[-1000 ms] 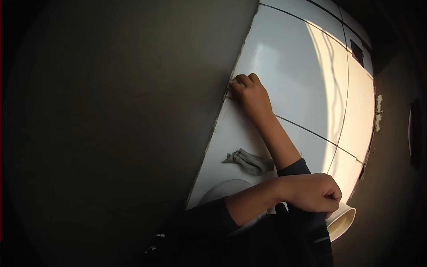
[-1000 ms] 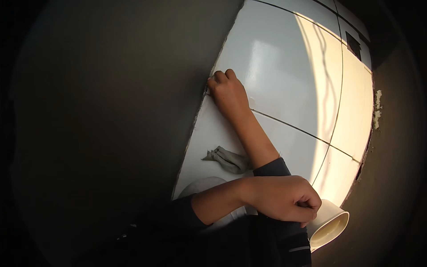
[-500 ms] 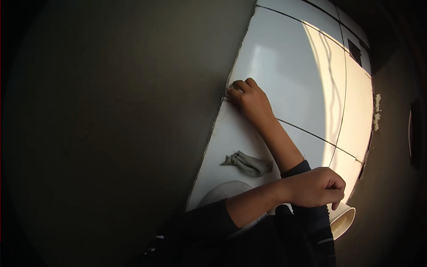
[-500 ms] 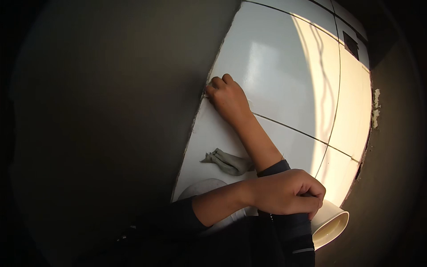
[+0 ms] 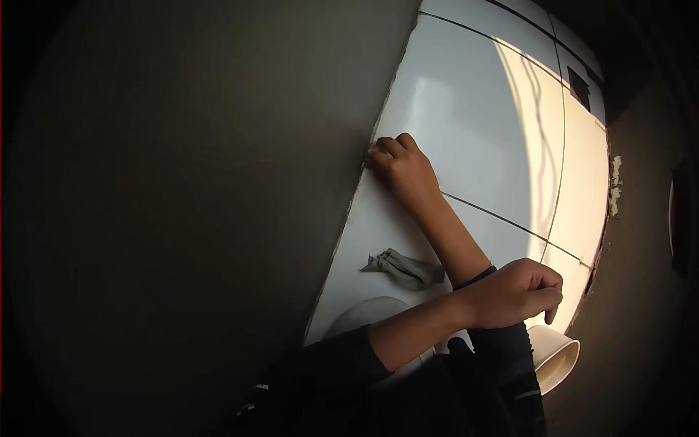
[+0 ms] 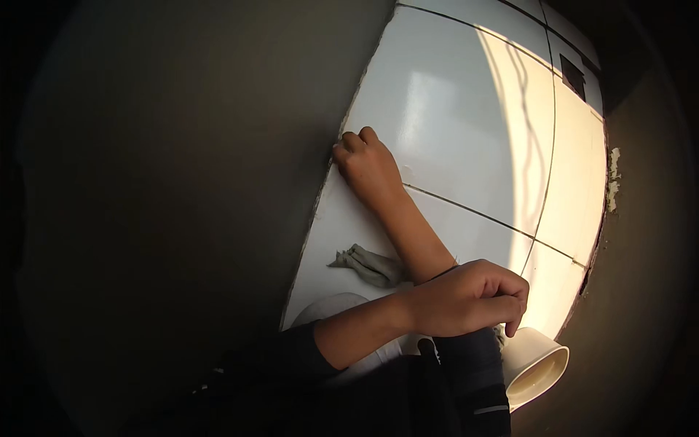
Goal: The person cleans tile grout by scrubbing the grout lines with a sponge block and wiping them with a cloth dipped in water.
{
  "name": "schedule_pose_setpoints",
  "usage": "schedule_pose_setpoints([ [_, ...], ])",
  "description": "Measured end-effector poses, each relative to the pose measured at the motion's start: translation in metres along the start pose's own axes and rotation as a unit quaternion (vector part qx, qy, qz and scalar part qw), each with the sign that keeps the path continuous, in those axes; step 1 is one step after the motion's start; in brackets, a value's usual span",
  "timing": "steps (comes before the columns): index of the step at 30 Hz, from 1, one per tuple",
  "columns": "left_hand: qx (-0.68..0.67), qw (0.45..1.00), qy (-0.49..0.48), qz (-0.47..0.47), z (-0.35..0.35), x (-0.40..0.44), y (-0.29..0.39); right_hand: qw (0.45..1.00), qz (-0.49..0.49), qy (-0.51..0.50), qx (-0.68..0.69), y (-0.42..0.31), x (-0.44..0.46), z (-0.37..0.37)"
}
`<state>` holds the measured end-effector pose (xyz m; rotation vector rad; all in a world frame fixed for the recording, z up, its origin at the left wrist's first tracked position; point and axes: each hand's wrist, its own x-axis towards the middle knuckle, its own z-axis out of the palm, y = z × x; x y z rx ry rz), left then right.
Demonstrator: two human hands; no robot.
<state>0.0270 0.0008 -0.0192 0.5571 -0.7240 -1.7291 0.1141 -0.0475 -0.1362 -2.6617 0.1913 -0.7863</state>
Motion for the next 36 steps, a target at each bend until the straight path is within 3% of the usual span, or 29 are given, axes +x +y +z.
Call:
schedule_pose_setpoints([
  [3, 0.037, 0.999, -0.009, -0.011, 0.001, 0.001, -0.002, 1.000, -0.026, 0.008, -0.011, 0.007, -0.002, 0.004],
  [7, 0.034, 0.999, 0.007, -0.003, -0.003, -0.003, 0.002, 0.998, 0.054, -0.005, -0.037, 0.018, 0.018, 0.002],
  [12, 0.017, 1.000, 0.002, -0.008, 0.000, 0.002, 0.000, 0.999, -0.034, 0.016, -0.038, 0.001, -0.002, 0.001],
  [18, 0.038, 0.999, 0.008, 0.010, -0.002, -0.002, 0.000, 0.996, 0.049, 0.006, -0.070, 0.012, 0.015, 0.008],
  [22, 0.012, 1.000, 0.010, 0.000, 0.001, 0.001, 0.002, 0.999, -0.022, 0.015, -0.026, 0.002, -0.003, 0.002],
  [26, 0.034, 0.999, 0.006, 0.008, 0.002, -0.002, -0.001, 0.999, 0.018, -0.004, -0.038, 0.013, 0.013, 0.002],
  [28, 0.004, 1.000, 0.019, -0.008, -0.002, -0.002, 0.002, 0.994, 0.076, -0.065, -0.053, 0.008, 0.014, -0.001],
  [29, 0.006, 1.000, 0.017, -0.005, -0.003, -0.001, 0.003, 0.999, 0.012, 0.013, -0.034, 0.007, 0.008, 0.001],
  [32, 0.007, 1.000, 0.011, -0.005, 0.001, 0.001, 0.001, 1.000, -0.017, -0.004, -0.014, 0.001, -0.007, -0.005],
  [34, -0.002, 0.998, 0.032, 0.048, 0.004, 0.001, -0.004, 1.000, -0.011, -0.001, -0.011, 0.010, 0.003, -0.004],
  [36, 0.004, 0.999, 0.033, 0.033, 0.001, -0.002, -0.002, 0.999, 0.046, -0.007, -0.025, 0.020, 0.015, 0.000],
])
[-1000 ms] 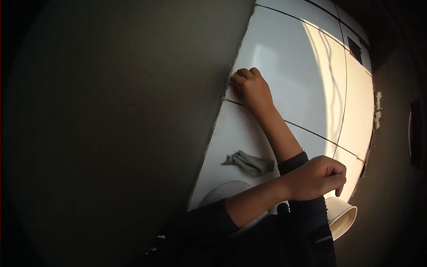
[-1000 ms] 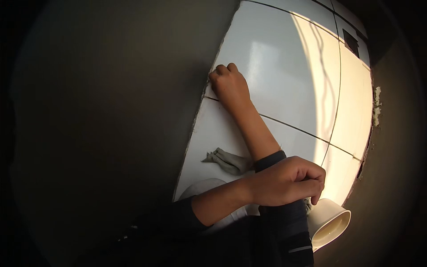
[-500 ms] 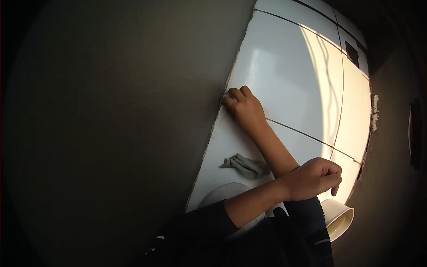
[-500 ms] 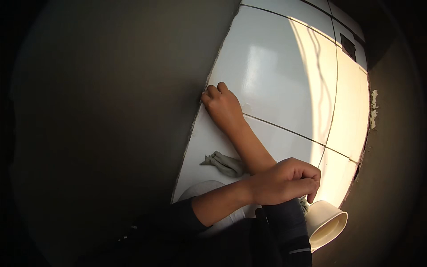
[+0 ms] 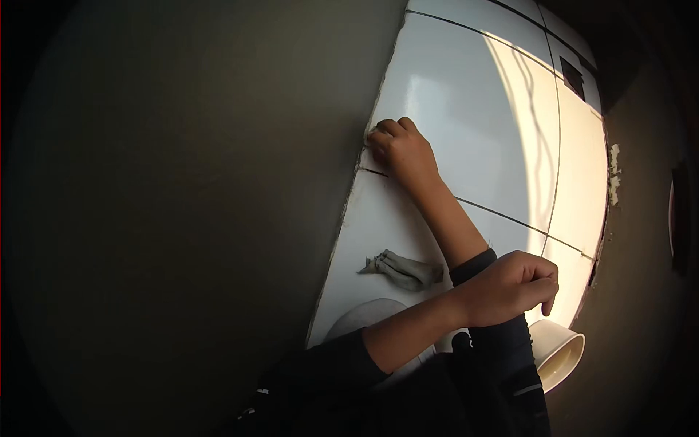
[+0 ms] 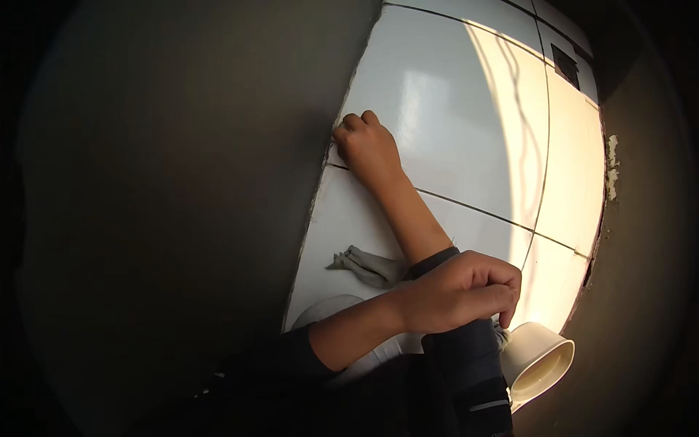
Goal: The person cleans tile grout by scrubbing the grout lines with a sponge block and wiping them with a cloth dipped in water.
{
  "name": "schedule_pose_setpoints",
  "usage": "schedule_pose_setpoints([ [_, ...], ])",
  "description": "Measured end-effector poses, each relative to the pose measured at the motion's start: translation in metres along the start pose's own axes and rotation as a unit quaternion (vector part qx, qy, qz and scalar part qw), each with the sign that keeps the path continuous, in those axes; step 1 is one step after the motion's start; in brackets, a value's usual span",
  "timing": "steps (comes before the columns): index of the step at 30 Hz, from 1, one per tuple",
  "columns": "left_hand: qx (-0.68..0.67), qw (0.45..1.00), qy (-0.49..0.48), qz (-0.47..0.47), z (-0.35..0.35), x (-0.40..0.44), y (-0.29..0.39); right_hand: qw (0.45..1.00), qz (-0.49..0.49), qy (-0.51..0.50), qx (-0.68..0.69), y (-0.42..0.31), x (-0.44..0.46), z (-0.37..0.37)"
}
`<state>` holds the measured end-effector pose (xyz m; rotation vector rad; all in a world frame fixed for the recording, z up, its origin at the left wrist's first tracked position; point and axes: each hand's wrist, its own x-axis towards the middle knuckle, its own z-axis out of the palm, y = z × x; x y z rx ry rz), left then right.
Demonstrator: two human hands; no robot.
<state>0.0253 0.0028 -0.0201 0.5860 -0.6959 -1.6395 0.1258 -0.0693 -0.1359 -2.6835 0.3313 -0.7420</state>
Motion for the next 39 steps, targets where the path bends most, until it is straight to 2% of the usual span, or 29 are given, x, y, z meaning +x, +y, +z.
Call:
schedule_pose_setpoints([
  [2, 0.007, 1.000, 0.000, -0.007, -0.002, -0.002, 0.003, 1.000, -0.002, 0.005, -0.015, -0.004, -0.002, 0.002],
  [5, -0.014, 0.999, -0.018, -0.033, -0.004, -0.001, 0.008, 0.997, -0.079, 0.021, -0.007, -0.015, -0.023, -0.003],
  [8, -0.011, 0.999, -0.031, -0.038, -0.003, -0.002, 0.008, 0.997, -0.075, -0.011, -0.006, -0.007, -0.019, -0.005],
  [12, -0.004, 1.000, 0.004, -0.019, -0.002, -0.001, 0.003, 1.000, -0.015, -0.003, -0.025, -0.006, -0.003, 0.004],
  [14, -0.006, 1.000, 0.001, -0.017, -0.002, 0.000, 0.004, 0.999, -0.025, 0.001, -0.032, -0.011, -0.011, 0.005],
  [16, -0.005, 0.999, -0.027, -0.024, -0.003, 0.000, 0.005, 0.997, -0.075, 0.002, 0.000, -0.017, -0.019, 0.000],
  [18, 0.003, 0.999, -0.029, -0.024, -0.003, 0.000, 0.006, 0.997, -0.073, -0.002, 0.014, -0.008, -0.012, 0.000],
  [21, 0.018, 1.000, -0.013, 0.000, -0.003, -0.001, 0.002, 1.000, -0.011, 0.005, -0.022, 0.009, 0.013, 0.006],
  [23, 0.031, 0.999, 0.002, 0.029, -0.006, -0.001, 0.003, 0.999, -0.025, 0.016, -0.023, 0.008, 0.012, 0.008],
  [25, -0.053, 0.999, 0.002, 0.002, -0.009, -0.001, 0.006, 0.999, -0.046, 0.013, -0.016, 0.000, 0.001, 0.005],
  [28, -0.019, 1.000, -0.011, 0.003, -0.003, 0.000, 0.007, 0.997, -0.074, 0.023, -0.025, -0.002, -0.007, 0.003],
  [29, -0.019, 1.000, -0.010, -0.001, -0.004, 0.000, 0.005, 0.997, -0.071, 0.024, -0.022, 0.002, -0.002, 0.004],
  [31, 0.014, 0.999, 0.005, 0.040, -0.004, 0.000, 0.000, 0.994, 0.025, -0.073, -0.073, 0.008, 0.015, 0.000],
  [32, 0.014, 0.999, 0.006, 0.041, -0.006, -0.001, 0.002, 0.994, 0.024, -0.074, -0.072, 0.006, 0.014, 0.001],
  [34, -0.053, 0.998, 0.001, 0.034, -0.011, -0.001, 0.005, 0.998, -0.033, 0.006, -0.057, 0.006, 0.010, 0.003],
  [36, -0.073, 0.997, 0.009, 0.020, -0.006, 0.001, 0.002, 0.996, -0.076, -0.005, -0.047, -0.006, -0.006, -0.001],
  [39, -0.068, 0.997, -0.022, -0.008, -0.005, 0.000, 0.003, 0.996, -0.084, -0.004, -0.028, 0.004, -0.002, 0.002],
])
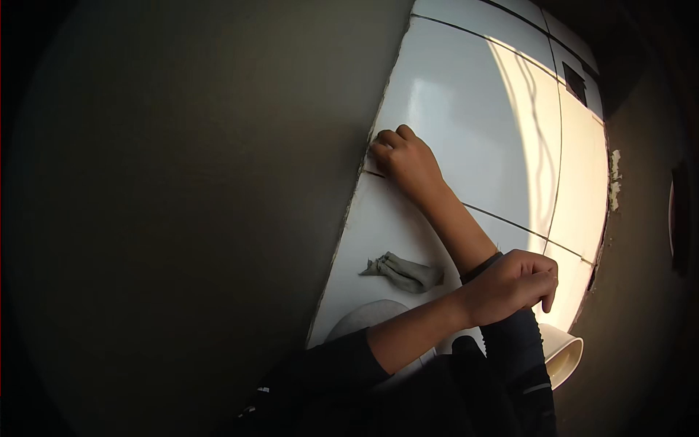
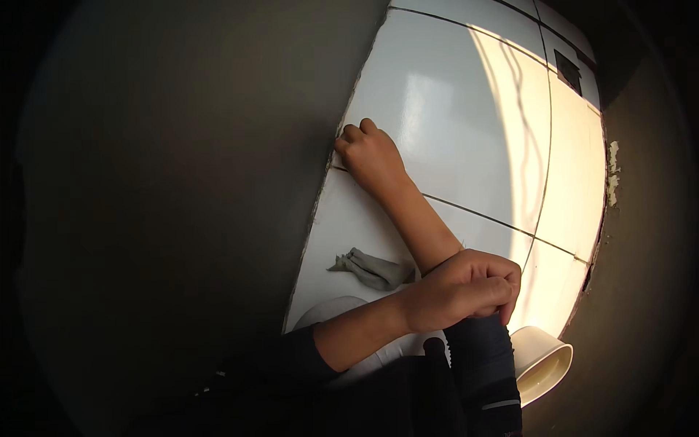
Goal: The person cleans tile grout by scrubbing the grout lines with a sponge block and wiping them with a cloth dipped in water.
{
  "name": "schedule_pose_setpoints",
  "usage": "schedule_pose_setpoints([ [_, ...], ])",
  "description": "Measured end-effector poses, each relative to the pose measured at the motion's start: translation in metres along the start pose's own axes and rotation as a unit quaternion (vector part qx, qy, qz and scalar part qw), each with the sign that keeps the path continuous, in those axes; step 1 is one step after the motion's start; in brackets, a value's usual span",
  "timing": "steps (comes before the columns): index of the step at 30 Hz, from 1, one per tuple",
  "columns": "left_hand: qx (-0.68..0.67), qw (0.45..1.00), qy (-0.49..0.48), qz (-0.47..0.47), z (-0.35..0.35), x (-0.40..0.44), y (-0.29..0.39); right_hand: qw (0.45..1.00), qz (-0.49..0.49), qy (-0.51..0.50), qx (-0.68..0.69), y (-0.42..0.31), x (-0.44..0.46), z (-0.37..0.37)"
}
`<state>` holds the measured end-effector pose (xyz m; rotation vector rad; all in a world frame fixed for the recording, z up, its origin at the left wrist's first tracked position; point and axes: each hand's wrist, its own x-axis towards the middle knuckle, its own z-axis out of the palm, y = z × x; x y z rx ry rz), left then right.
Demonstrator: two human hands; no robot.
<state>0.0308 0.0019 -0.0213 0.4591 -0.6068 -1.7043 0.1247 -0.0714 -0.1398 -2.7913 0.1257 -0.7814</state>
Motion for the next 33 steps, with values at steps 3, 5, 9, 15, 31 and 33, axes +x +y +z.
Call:
schedule_pose_setpoints([
  [3, 0.038, 0.997, 0.034, 0.052, -0.003, -0.003, 0.004, 0.998, 0.055, -0.018, -0.024, 0.009, 0.013, 0.003],
  [5, -0.002, 0.997, 0.041, 0.066, -0.006, -0.003, 0.004, 0.998, 0.064, 0.009, -0.023, 0.009, 0.014, 0.003],
  [9, -0.067, 0.997, 0.026, 0.024, -0.002, 0.001, 0.001, 1.000, -0.001, 0.001, -0.004, -0.003, -0.009, -0.007],
  [15, -0.051, 0.996, 0.046, 0.056, -0.001, -0.003, 0.003, 0.997, 0.073, 0.001, -0.017, 0.015, 0.012, 0.000],
  [31, -0.002, 0.999, -0.014, 0.032, 0.006, -0.002, 0.002, 0.999, -0.006, 0.041, 0.007, -0.012, -0.005, -0.002],
  [33, 0.020, 0.999, -0.018, 0.019, 0.004, -0.004, 0.000, 0.997, 0.047, -0.063, -0.027, 0.000, 0.005, -0.003],
])
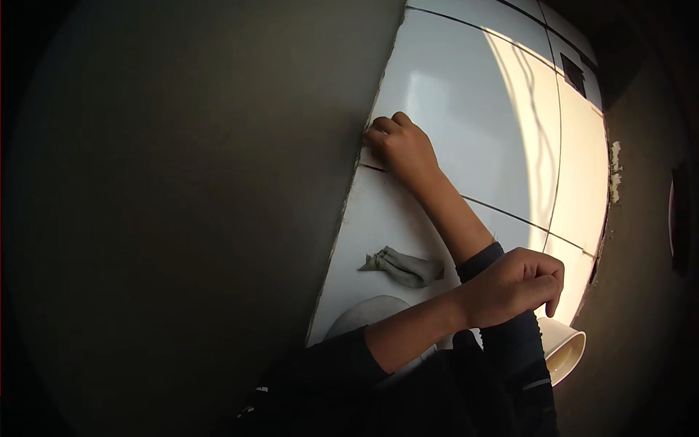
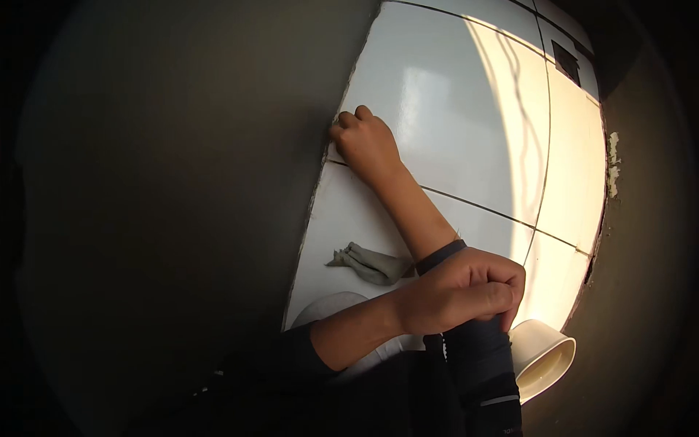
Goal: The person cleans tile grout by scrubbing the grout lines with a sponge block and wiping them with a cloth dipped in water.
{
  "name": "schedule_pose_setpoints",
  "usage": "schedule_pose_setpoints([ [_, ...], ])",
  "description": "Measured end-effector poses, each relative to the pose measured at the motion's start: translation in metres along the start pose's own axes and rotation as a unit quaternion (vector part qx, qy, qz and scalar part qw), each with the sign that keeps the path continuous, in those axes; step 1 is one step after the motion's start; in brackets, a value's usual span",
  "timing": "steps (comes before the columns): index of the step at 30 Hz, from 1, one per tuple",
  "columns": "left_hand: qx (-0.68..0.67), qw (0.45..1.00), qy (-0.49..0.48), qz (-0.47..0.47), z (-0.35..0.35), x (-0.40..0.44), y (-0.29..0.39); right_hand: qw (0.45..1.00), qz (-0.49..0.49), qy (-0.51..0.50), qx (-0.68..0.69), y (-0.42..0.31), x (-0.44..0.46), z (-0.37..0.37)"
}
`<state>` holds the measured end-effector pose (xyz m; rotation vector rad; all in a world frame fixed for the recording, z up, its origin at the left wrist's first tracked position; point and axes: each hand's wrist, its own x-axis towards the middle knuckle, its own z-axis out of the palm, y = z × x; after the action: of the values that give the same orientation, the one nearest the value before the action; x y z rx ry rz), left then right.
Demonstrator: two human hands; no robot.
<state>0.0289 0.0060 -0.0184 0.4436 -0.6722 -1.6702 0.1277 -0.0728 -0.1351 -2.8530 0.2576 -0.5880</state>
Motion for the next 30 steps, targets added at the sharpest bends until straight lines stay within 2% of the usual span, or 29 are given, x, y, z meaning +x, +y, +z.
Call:
schedule_pose_setpoints([
  [1, -0.003, 1.000, 0.005, 0.017, 0.000, 0.000, 0.000, 0.999, 0.029, -0.014, -0.014, 0.004, 0.008, 0.002],
  [4, -0.010, 1.000, 0.011, 0.012, -0.003, -0.001, 0.008, 1.000, 0.017, -0.012, -0.022, -0.001, 0.007, 0.002],
  [5, -0.008, 1.000, 0.010, 0.015, -0.002, 0.001, 0.008, 0.995, -0.038, 0.093, 0.012, -0.005, 0.000, 0.008],
  [9, -0.029, 0.999, 0.011, 0.008, 0.000, 0.002, 0.003, 0.995, -0.061, 0.064, 0.039, -0.008, -0.010, 0.005],
  [12, -0.029, 0.999, 0.017, 0.011, -0.002, -0.001, 0.003, 0.998, -0.011, 0.060, 0.010, -0.003, 0.005, 0.003],
  [14, -0.034, 0.999, 0.015, 0.024, -0.002, 0.001, 0.002, 0.999, 0.034, 0.000, 0.010, -0.008, 0.004, -0.003],
  [16, -0.055, 0.998, 0.017, 0.003, -0.003, 0.002, 0.000, 1.000, -0.013, -0.007, 0.016, -0.020, -0.015, -0.003],
  [19, -0.059, 0.998, 0.009, 0.003, -0.002, 0.003, -0.001, 0.998, -0.026, 0.020, 0.048, -0.023, -0.020, -0.009],
  [21, -0.064, 0.998, 0.010, 0.004, -0.001, 0.001, -0.002, 0.999, 0.003, -0.048, 0.018, -0.023, -0.011, -0.009],
  [22, -0.059, 0.998, 0.008, 0.005, -0.001, 0.001, -0.001, 0.999, 0.003, -0.050, 0.016, -0.022, -0.013, -0.007],
  [24, -0.052, 0.999, 0.005, 0.010, -0.001, 0.002, 0.001, 0.998, -0.042, 0.032, 0.021, -0.022, -0.017, -0.004],
  [30, -0.067, 0.998, 0.010, 0.014, 0.001, 0.003, 0.000, 0.998, -0.067, 0.007, 0.008, 0.003, -0.051, -0.029],
])
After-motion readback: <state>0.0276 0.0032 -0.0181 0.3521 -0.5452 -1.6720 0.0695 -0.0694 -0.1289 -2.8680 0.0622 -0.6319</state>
